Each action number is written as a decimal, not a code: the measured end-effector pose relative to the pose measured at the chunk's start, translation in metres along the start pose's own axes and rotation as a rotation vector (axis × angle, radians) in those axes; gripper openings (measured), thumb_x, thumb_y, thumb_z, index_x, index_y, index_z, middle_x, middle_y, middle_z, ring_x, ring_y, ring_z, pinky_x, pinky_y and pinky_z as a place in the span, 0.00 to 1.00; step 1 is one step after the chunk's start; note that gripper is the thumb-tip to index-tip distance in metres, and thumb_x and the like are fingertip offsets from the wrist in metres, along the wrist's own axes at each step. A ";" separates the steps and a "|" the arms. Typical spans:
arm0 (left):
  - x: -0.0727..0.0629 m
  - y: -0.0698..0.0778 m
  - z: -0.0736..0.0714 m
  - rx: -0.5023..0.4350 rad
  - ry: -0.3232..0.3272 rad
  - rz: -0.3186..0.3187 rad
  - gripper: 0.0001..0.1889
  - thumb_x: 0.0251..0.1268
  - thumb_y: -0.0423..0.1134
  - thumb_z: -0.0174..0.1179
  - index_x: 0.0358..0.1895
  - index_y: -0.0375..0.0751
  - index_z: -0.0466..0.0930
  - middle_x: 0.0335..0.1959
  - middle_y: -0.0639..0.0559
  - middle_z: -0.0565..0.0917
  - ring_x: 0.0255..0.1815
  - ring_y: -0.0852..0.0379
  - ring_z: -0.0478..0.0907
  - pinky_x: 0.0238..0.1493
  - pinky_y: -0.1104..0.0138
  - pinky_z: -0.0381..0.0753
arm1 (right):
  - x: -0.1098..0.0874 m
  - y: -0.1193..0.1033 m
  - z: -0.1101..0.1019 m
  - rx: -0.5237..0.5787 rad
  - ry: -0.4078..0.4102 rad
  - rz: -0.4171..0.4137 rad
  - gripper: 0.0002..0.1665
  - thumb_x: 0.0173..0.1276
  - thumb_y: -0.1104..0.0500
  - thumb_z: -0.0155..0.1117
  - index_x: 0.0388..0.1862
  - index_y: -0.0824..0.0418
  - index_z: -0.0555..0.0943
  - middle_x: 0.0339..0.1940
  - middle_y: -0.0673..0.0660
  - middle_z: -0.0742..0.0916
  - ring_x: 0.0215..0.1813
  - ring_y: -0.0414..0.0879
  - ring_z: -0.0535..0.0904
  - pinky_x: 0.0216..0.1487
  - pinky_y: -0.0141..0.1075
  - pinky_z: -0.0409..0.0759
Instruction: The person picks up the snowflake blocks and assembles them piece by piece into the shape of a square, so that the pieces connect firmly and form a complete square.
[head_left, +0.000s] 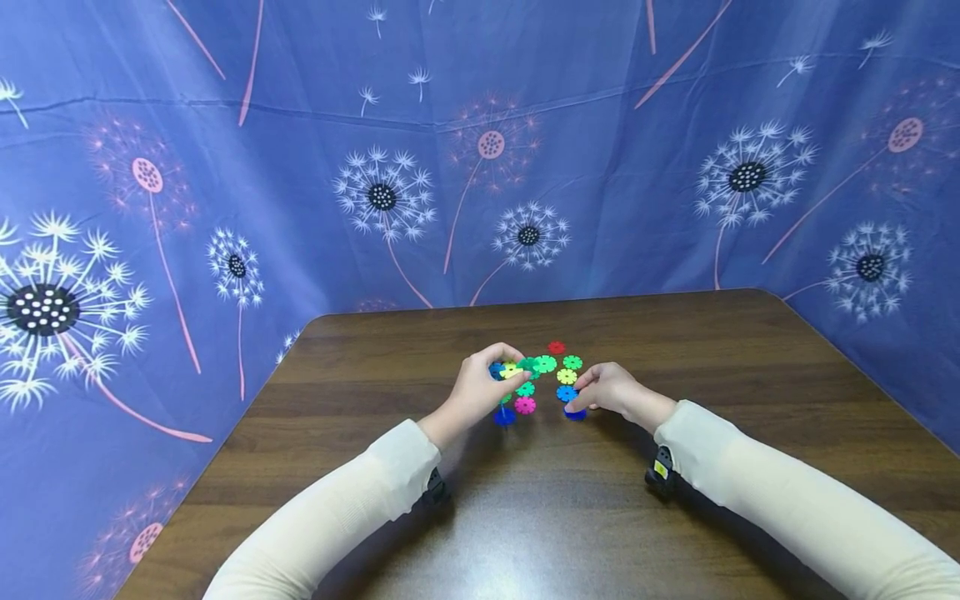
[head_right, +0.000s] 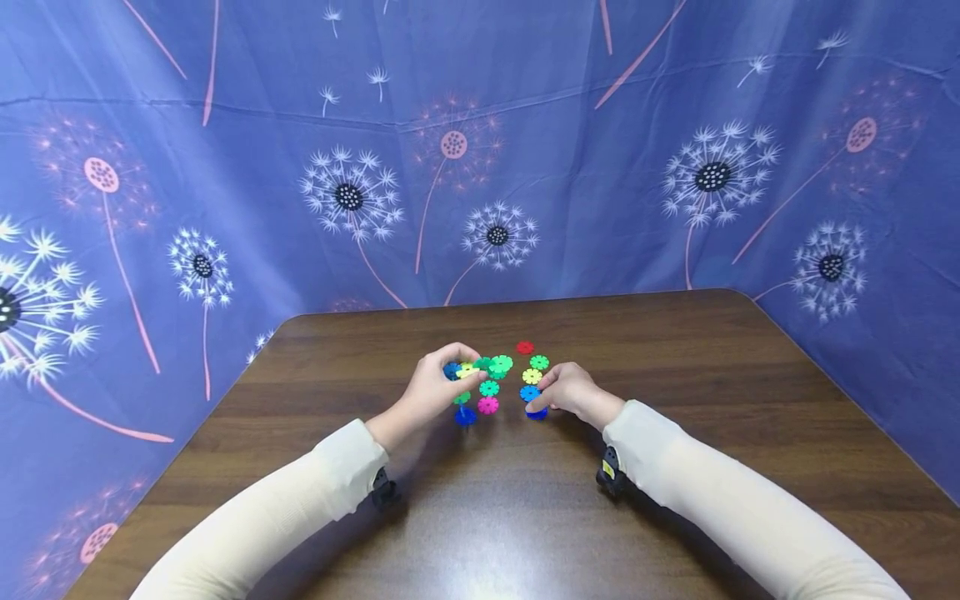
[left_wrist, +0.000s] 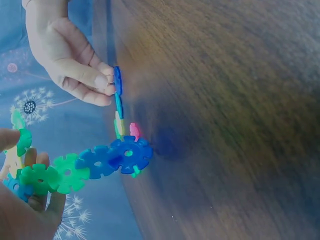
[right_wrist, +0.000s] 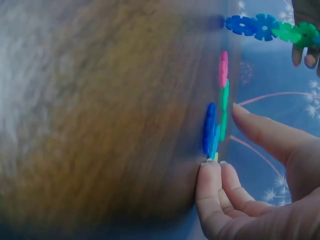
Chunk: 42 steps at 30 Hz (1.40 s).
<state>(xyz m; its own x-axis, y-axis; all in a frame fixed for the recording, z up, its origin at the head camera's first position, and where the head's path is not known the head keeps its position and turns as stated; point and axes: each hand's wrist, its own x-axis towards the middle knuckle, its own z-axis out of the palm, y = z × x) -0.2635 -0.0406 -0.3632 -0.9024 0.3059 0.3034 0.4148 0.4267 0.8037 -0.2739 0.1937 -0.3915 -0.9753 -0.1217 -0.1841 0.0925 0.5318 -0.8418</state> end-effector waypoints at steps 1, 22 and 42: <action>0.000 0.000 0.000 0.001 0.003 0.002 0.09 0.61 0.42 0.68 0.42 0.48 0.81 0.34 0.55 0.83 0.24 0.63 0.71 0.29 0.71 0.74 | 0.000 0.000 0.001 -0.023 0.011 -0.002 0.27 0.45 0.64 0.79 0.43 0.73 0.78 0.29 0.53 0.82 0.30 0.42 0.76 0.34 0.33 0.78; 0.001 0.002 -0.005 0.055 0.004 -0.060 0.07 0.59 0.44 0.69 0.37 0.48 0.82 0.46 0.50 0.86 0.25 0.61 0.74 0.29 0.66 0.75 | -0.002 0.000 0.001 0.004 -0.026 0.001 0.15 0.51 0.69 0.75 0.37 0.74 0.82 0.24 0.54 0.85 0.23 0.42 0.79 0.32 0.35 0.83; 0.001 0.002 -0.003 0.049 -0.017 -0.037 0.06 0.61 0.41 0.67 0.38 0.47 0.83 0.38 0.53 0.86 0.15 0.64 0.66 0.21 0.72 0.70 | -0.019 -0.033 -0.016 0.257 -0.053 -0.103 0.20 0.60 0.66 0.70 0.48 0.76 0.79 0.33 0.53 0.90 0.38 0.50 0.88 0.55 0.50 0.80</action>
<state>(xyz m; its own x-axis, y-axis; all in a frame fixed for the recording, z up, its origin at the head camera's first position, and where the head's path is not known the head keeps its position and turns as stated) -0.2643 -0.0421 -0.3600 -0.9151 0.3040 0.2650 0.3873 0.4790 0.7878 -0.2617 0.1922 -0.3518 -0.9711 -0.2109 -0.1117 0.0481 0.2853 -0.9572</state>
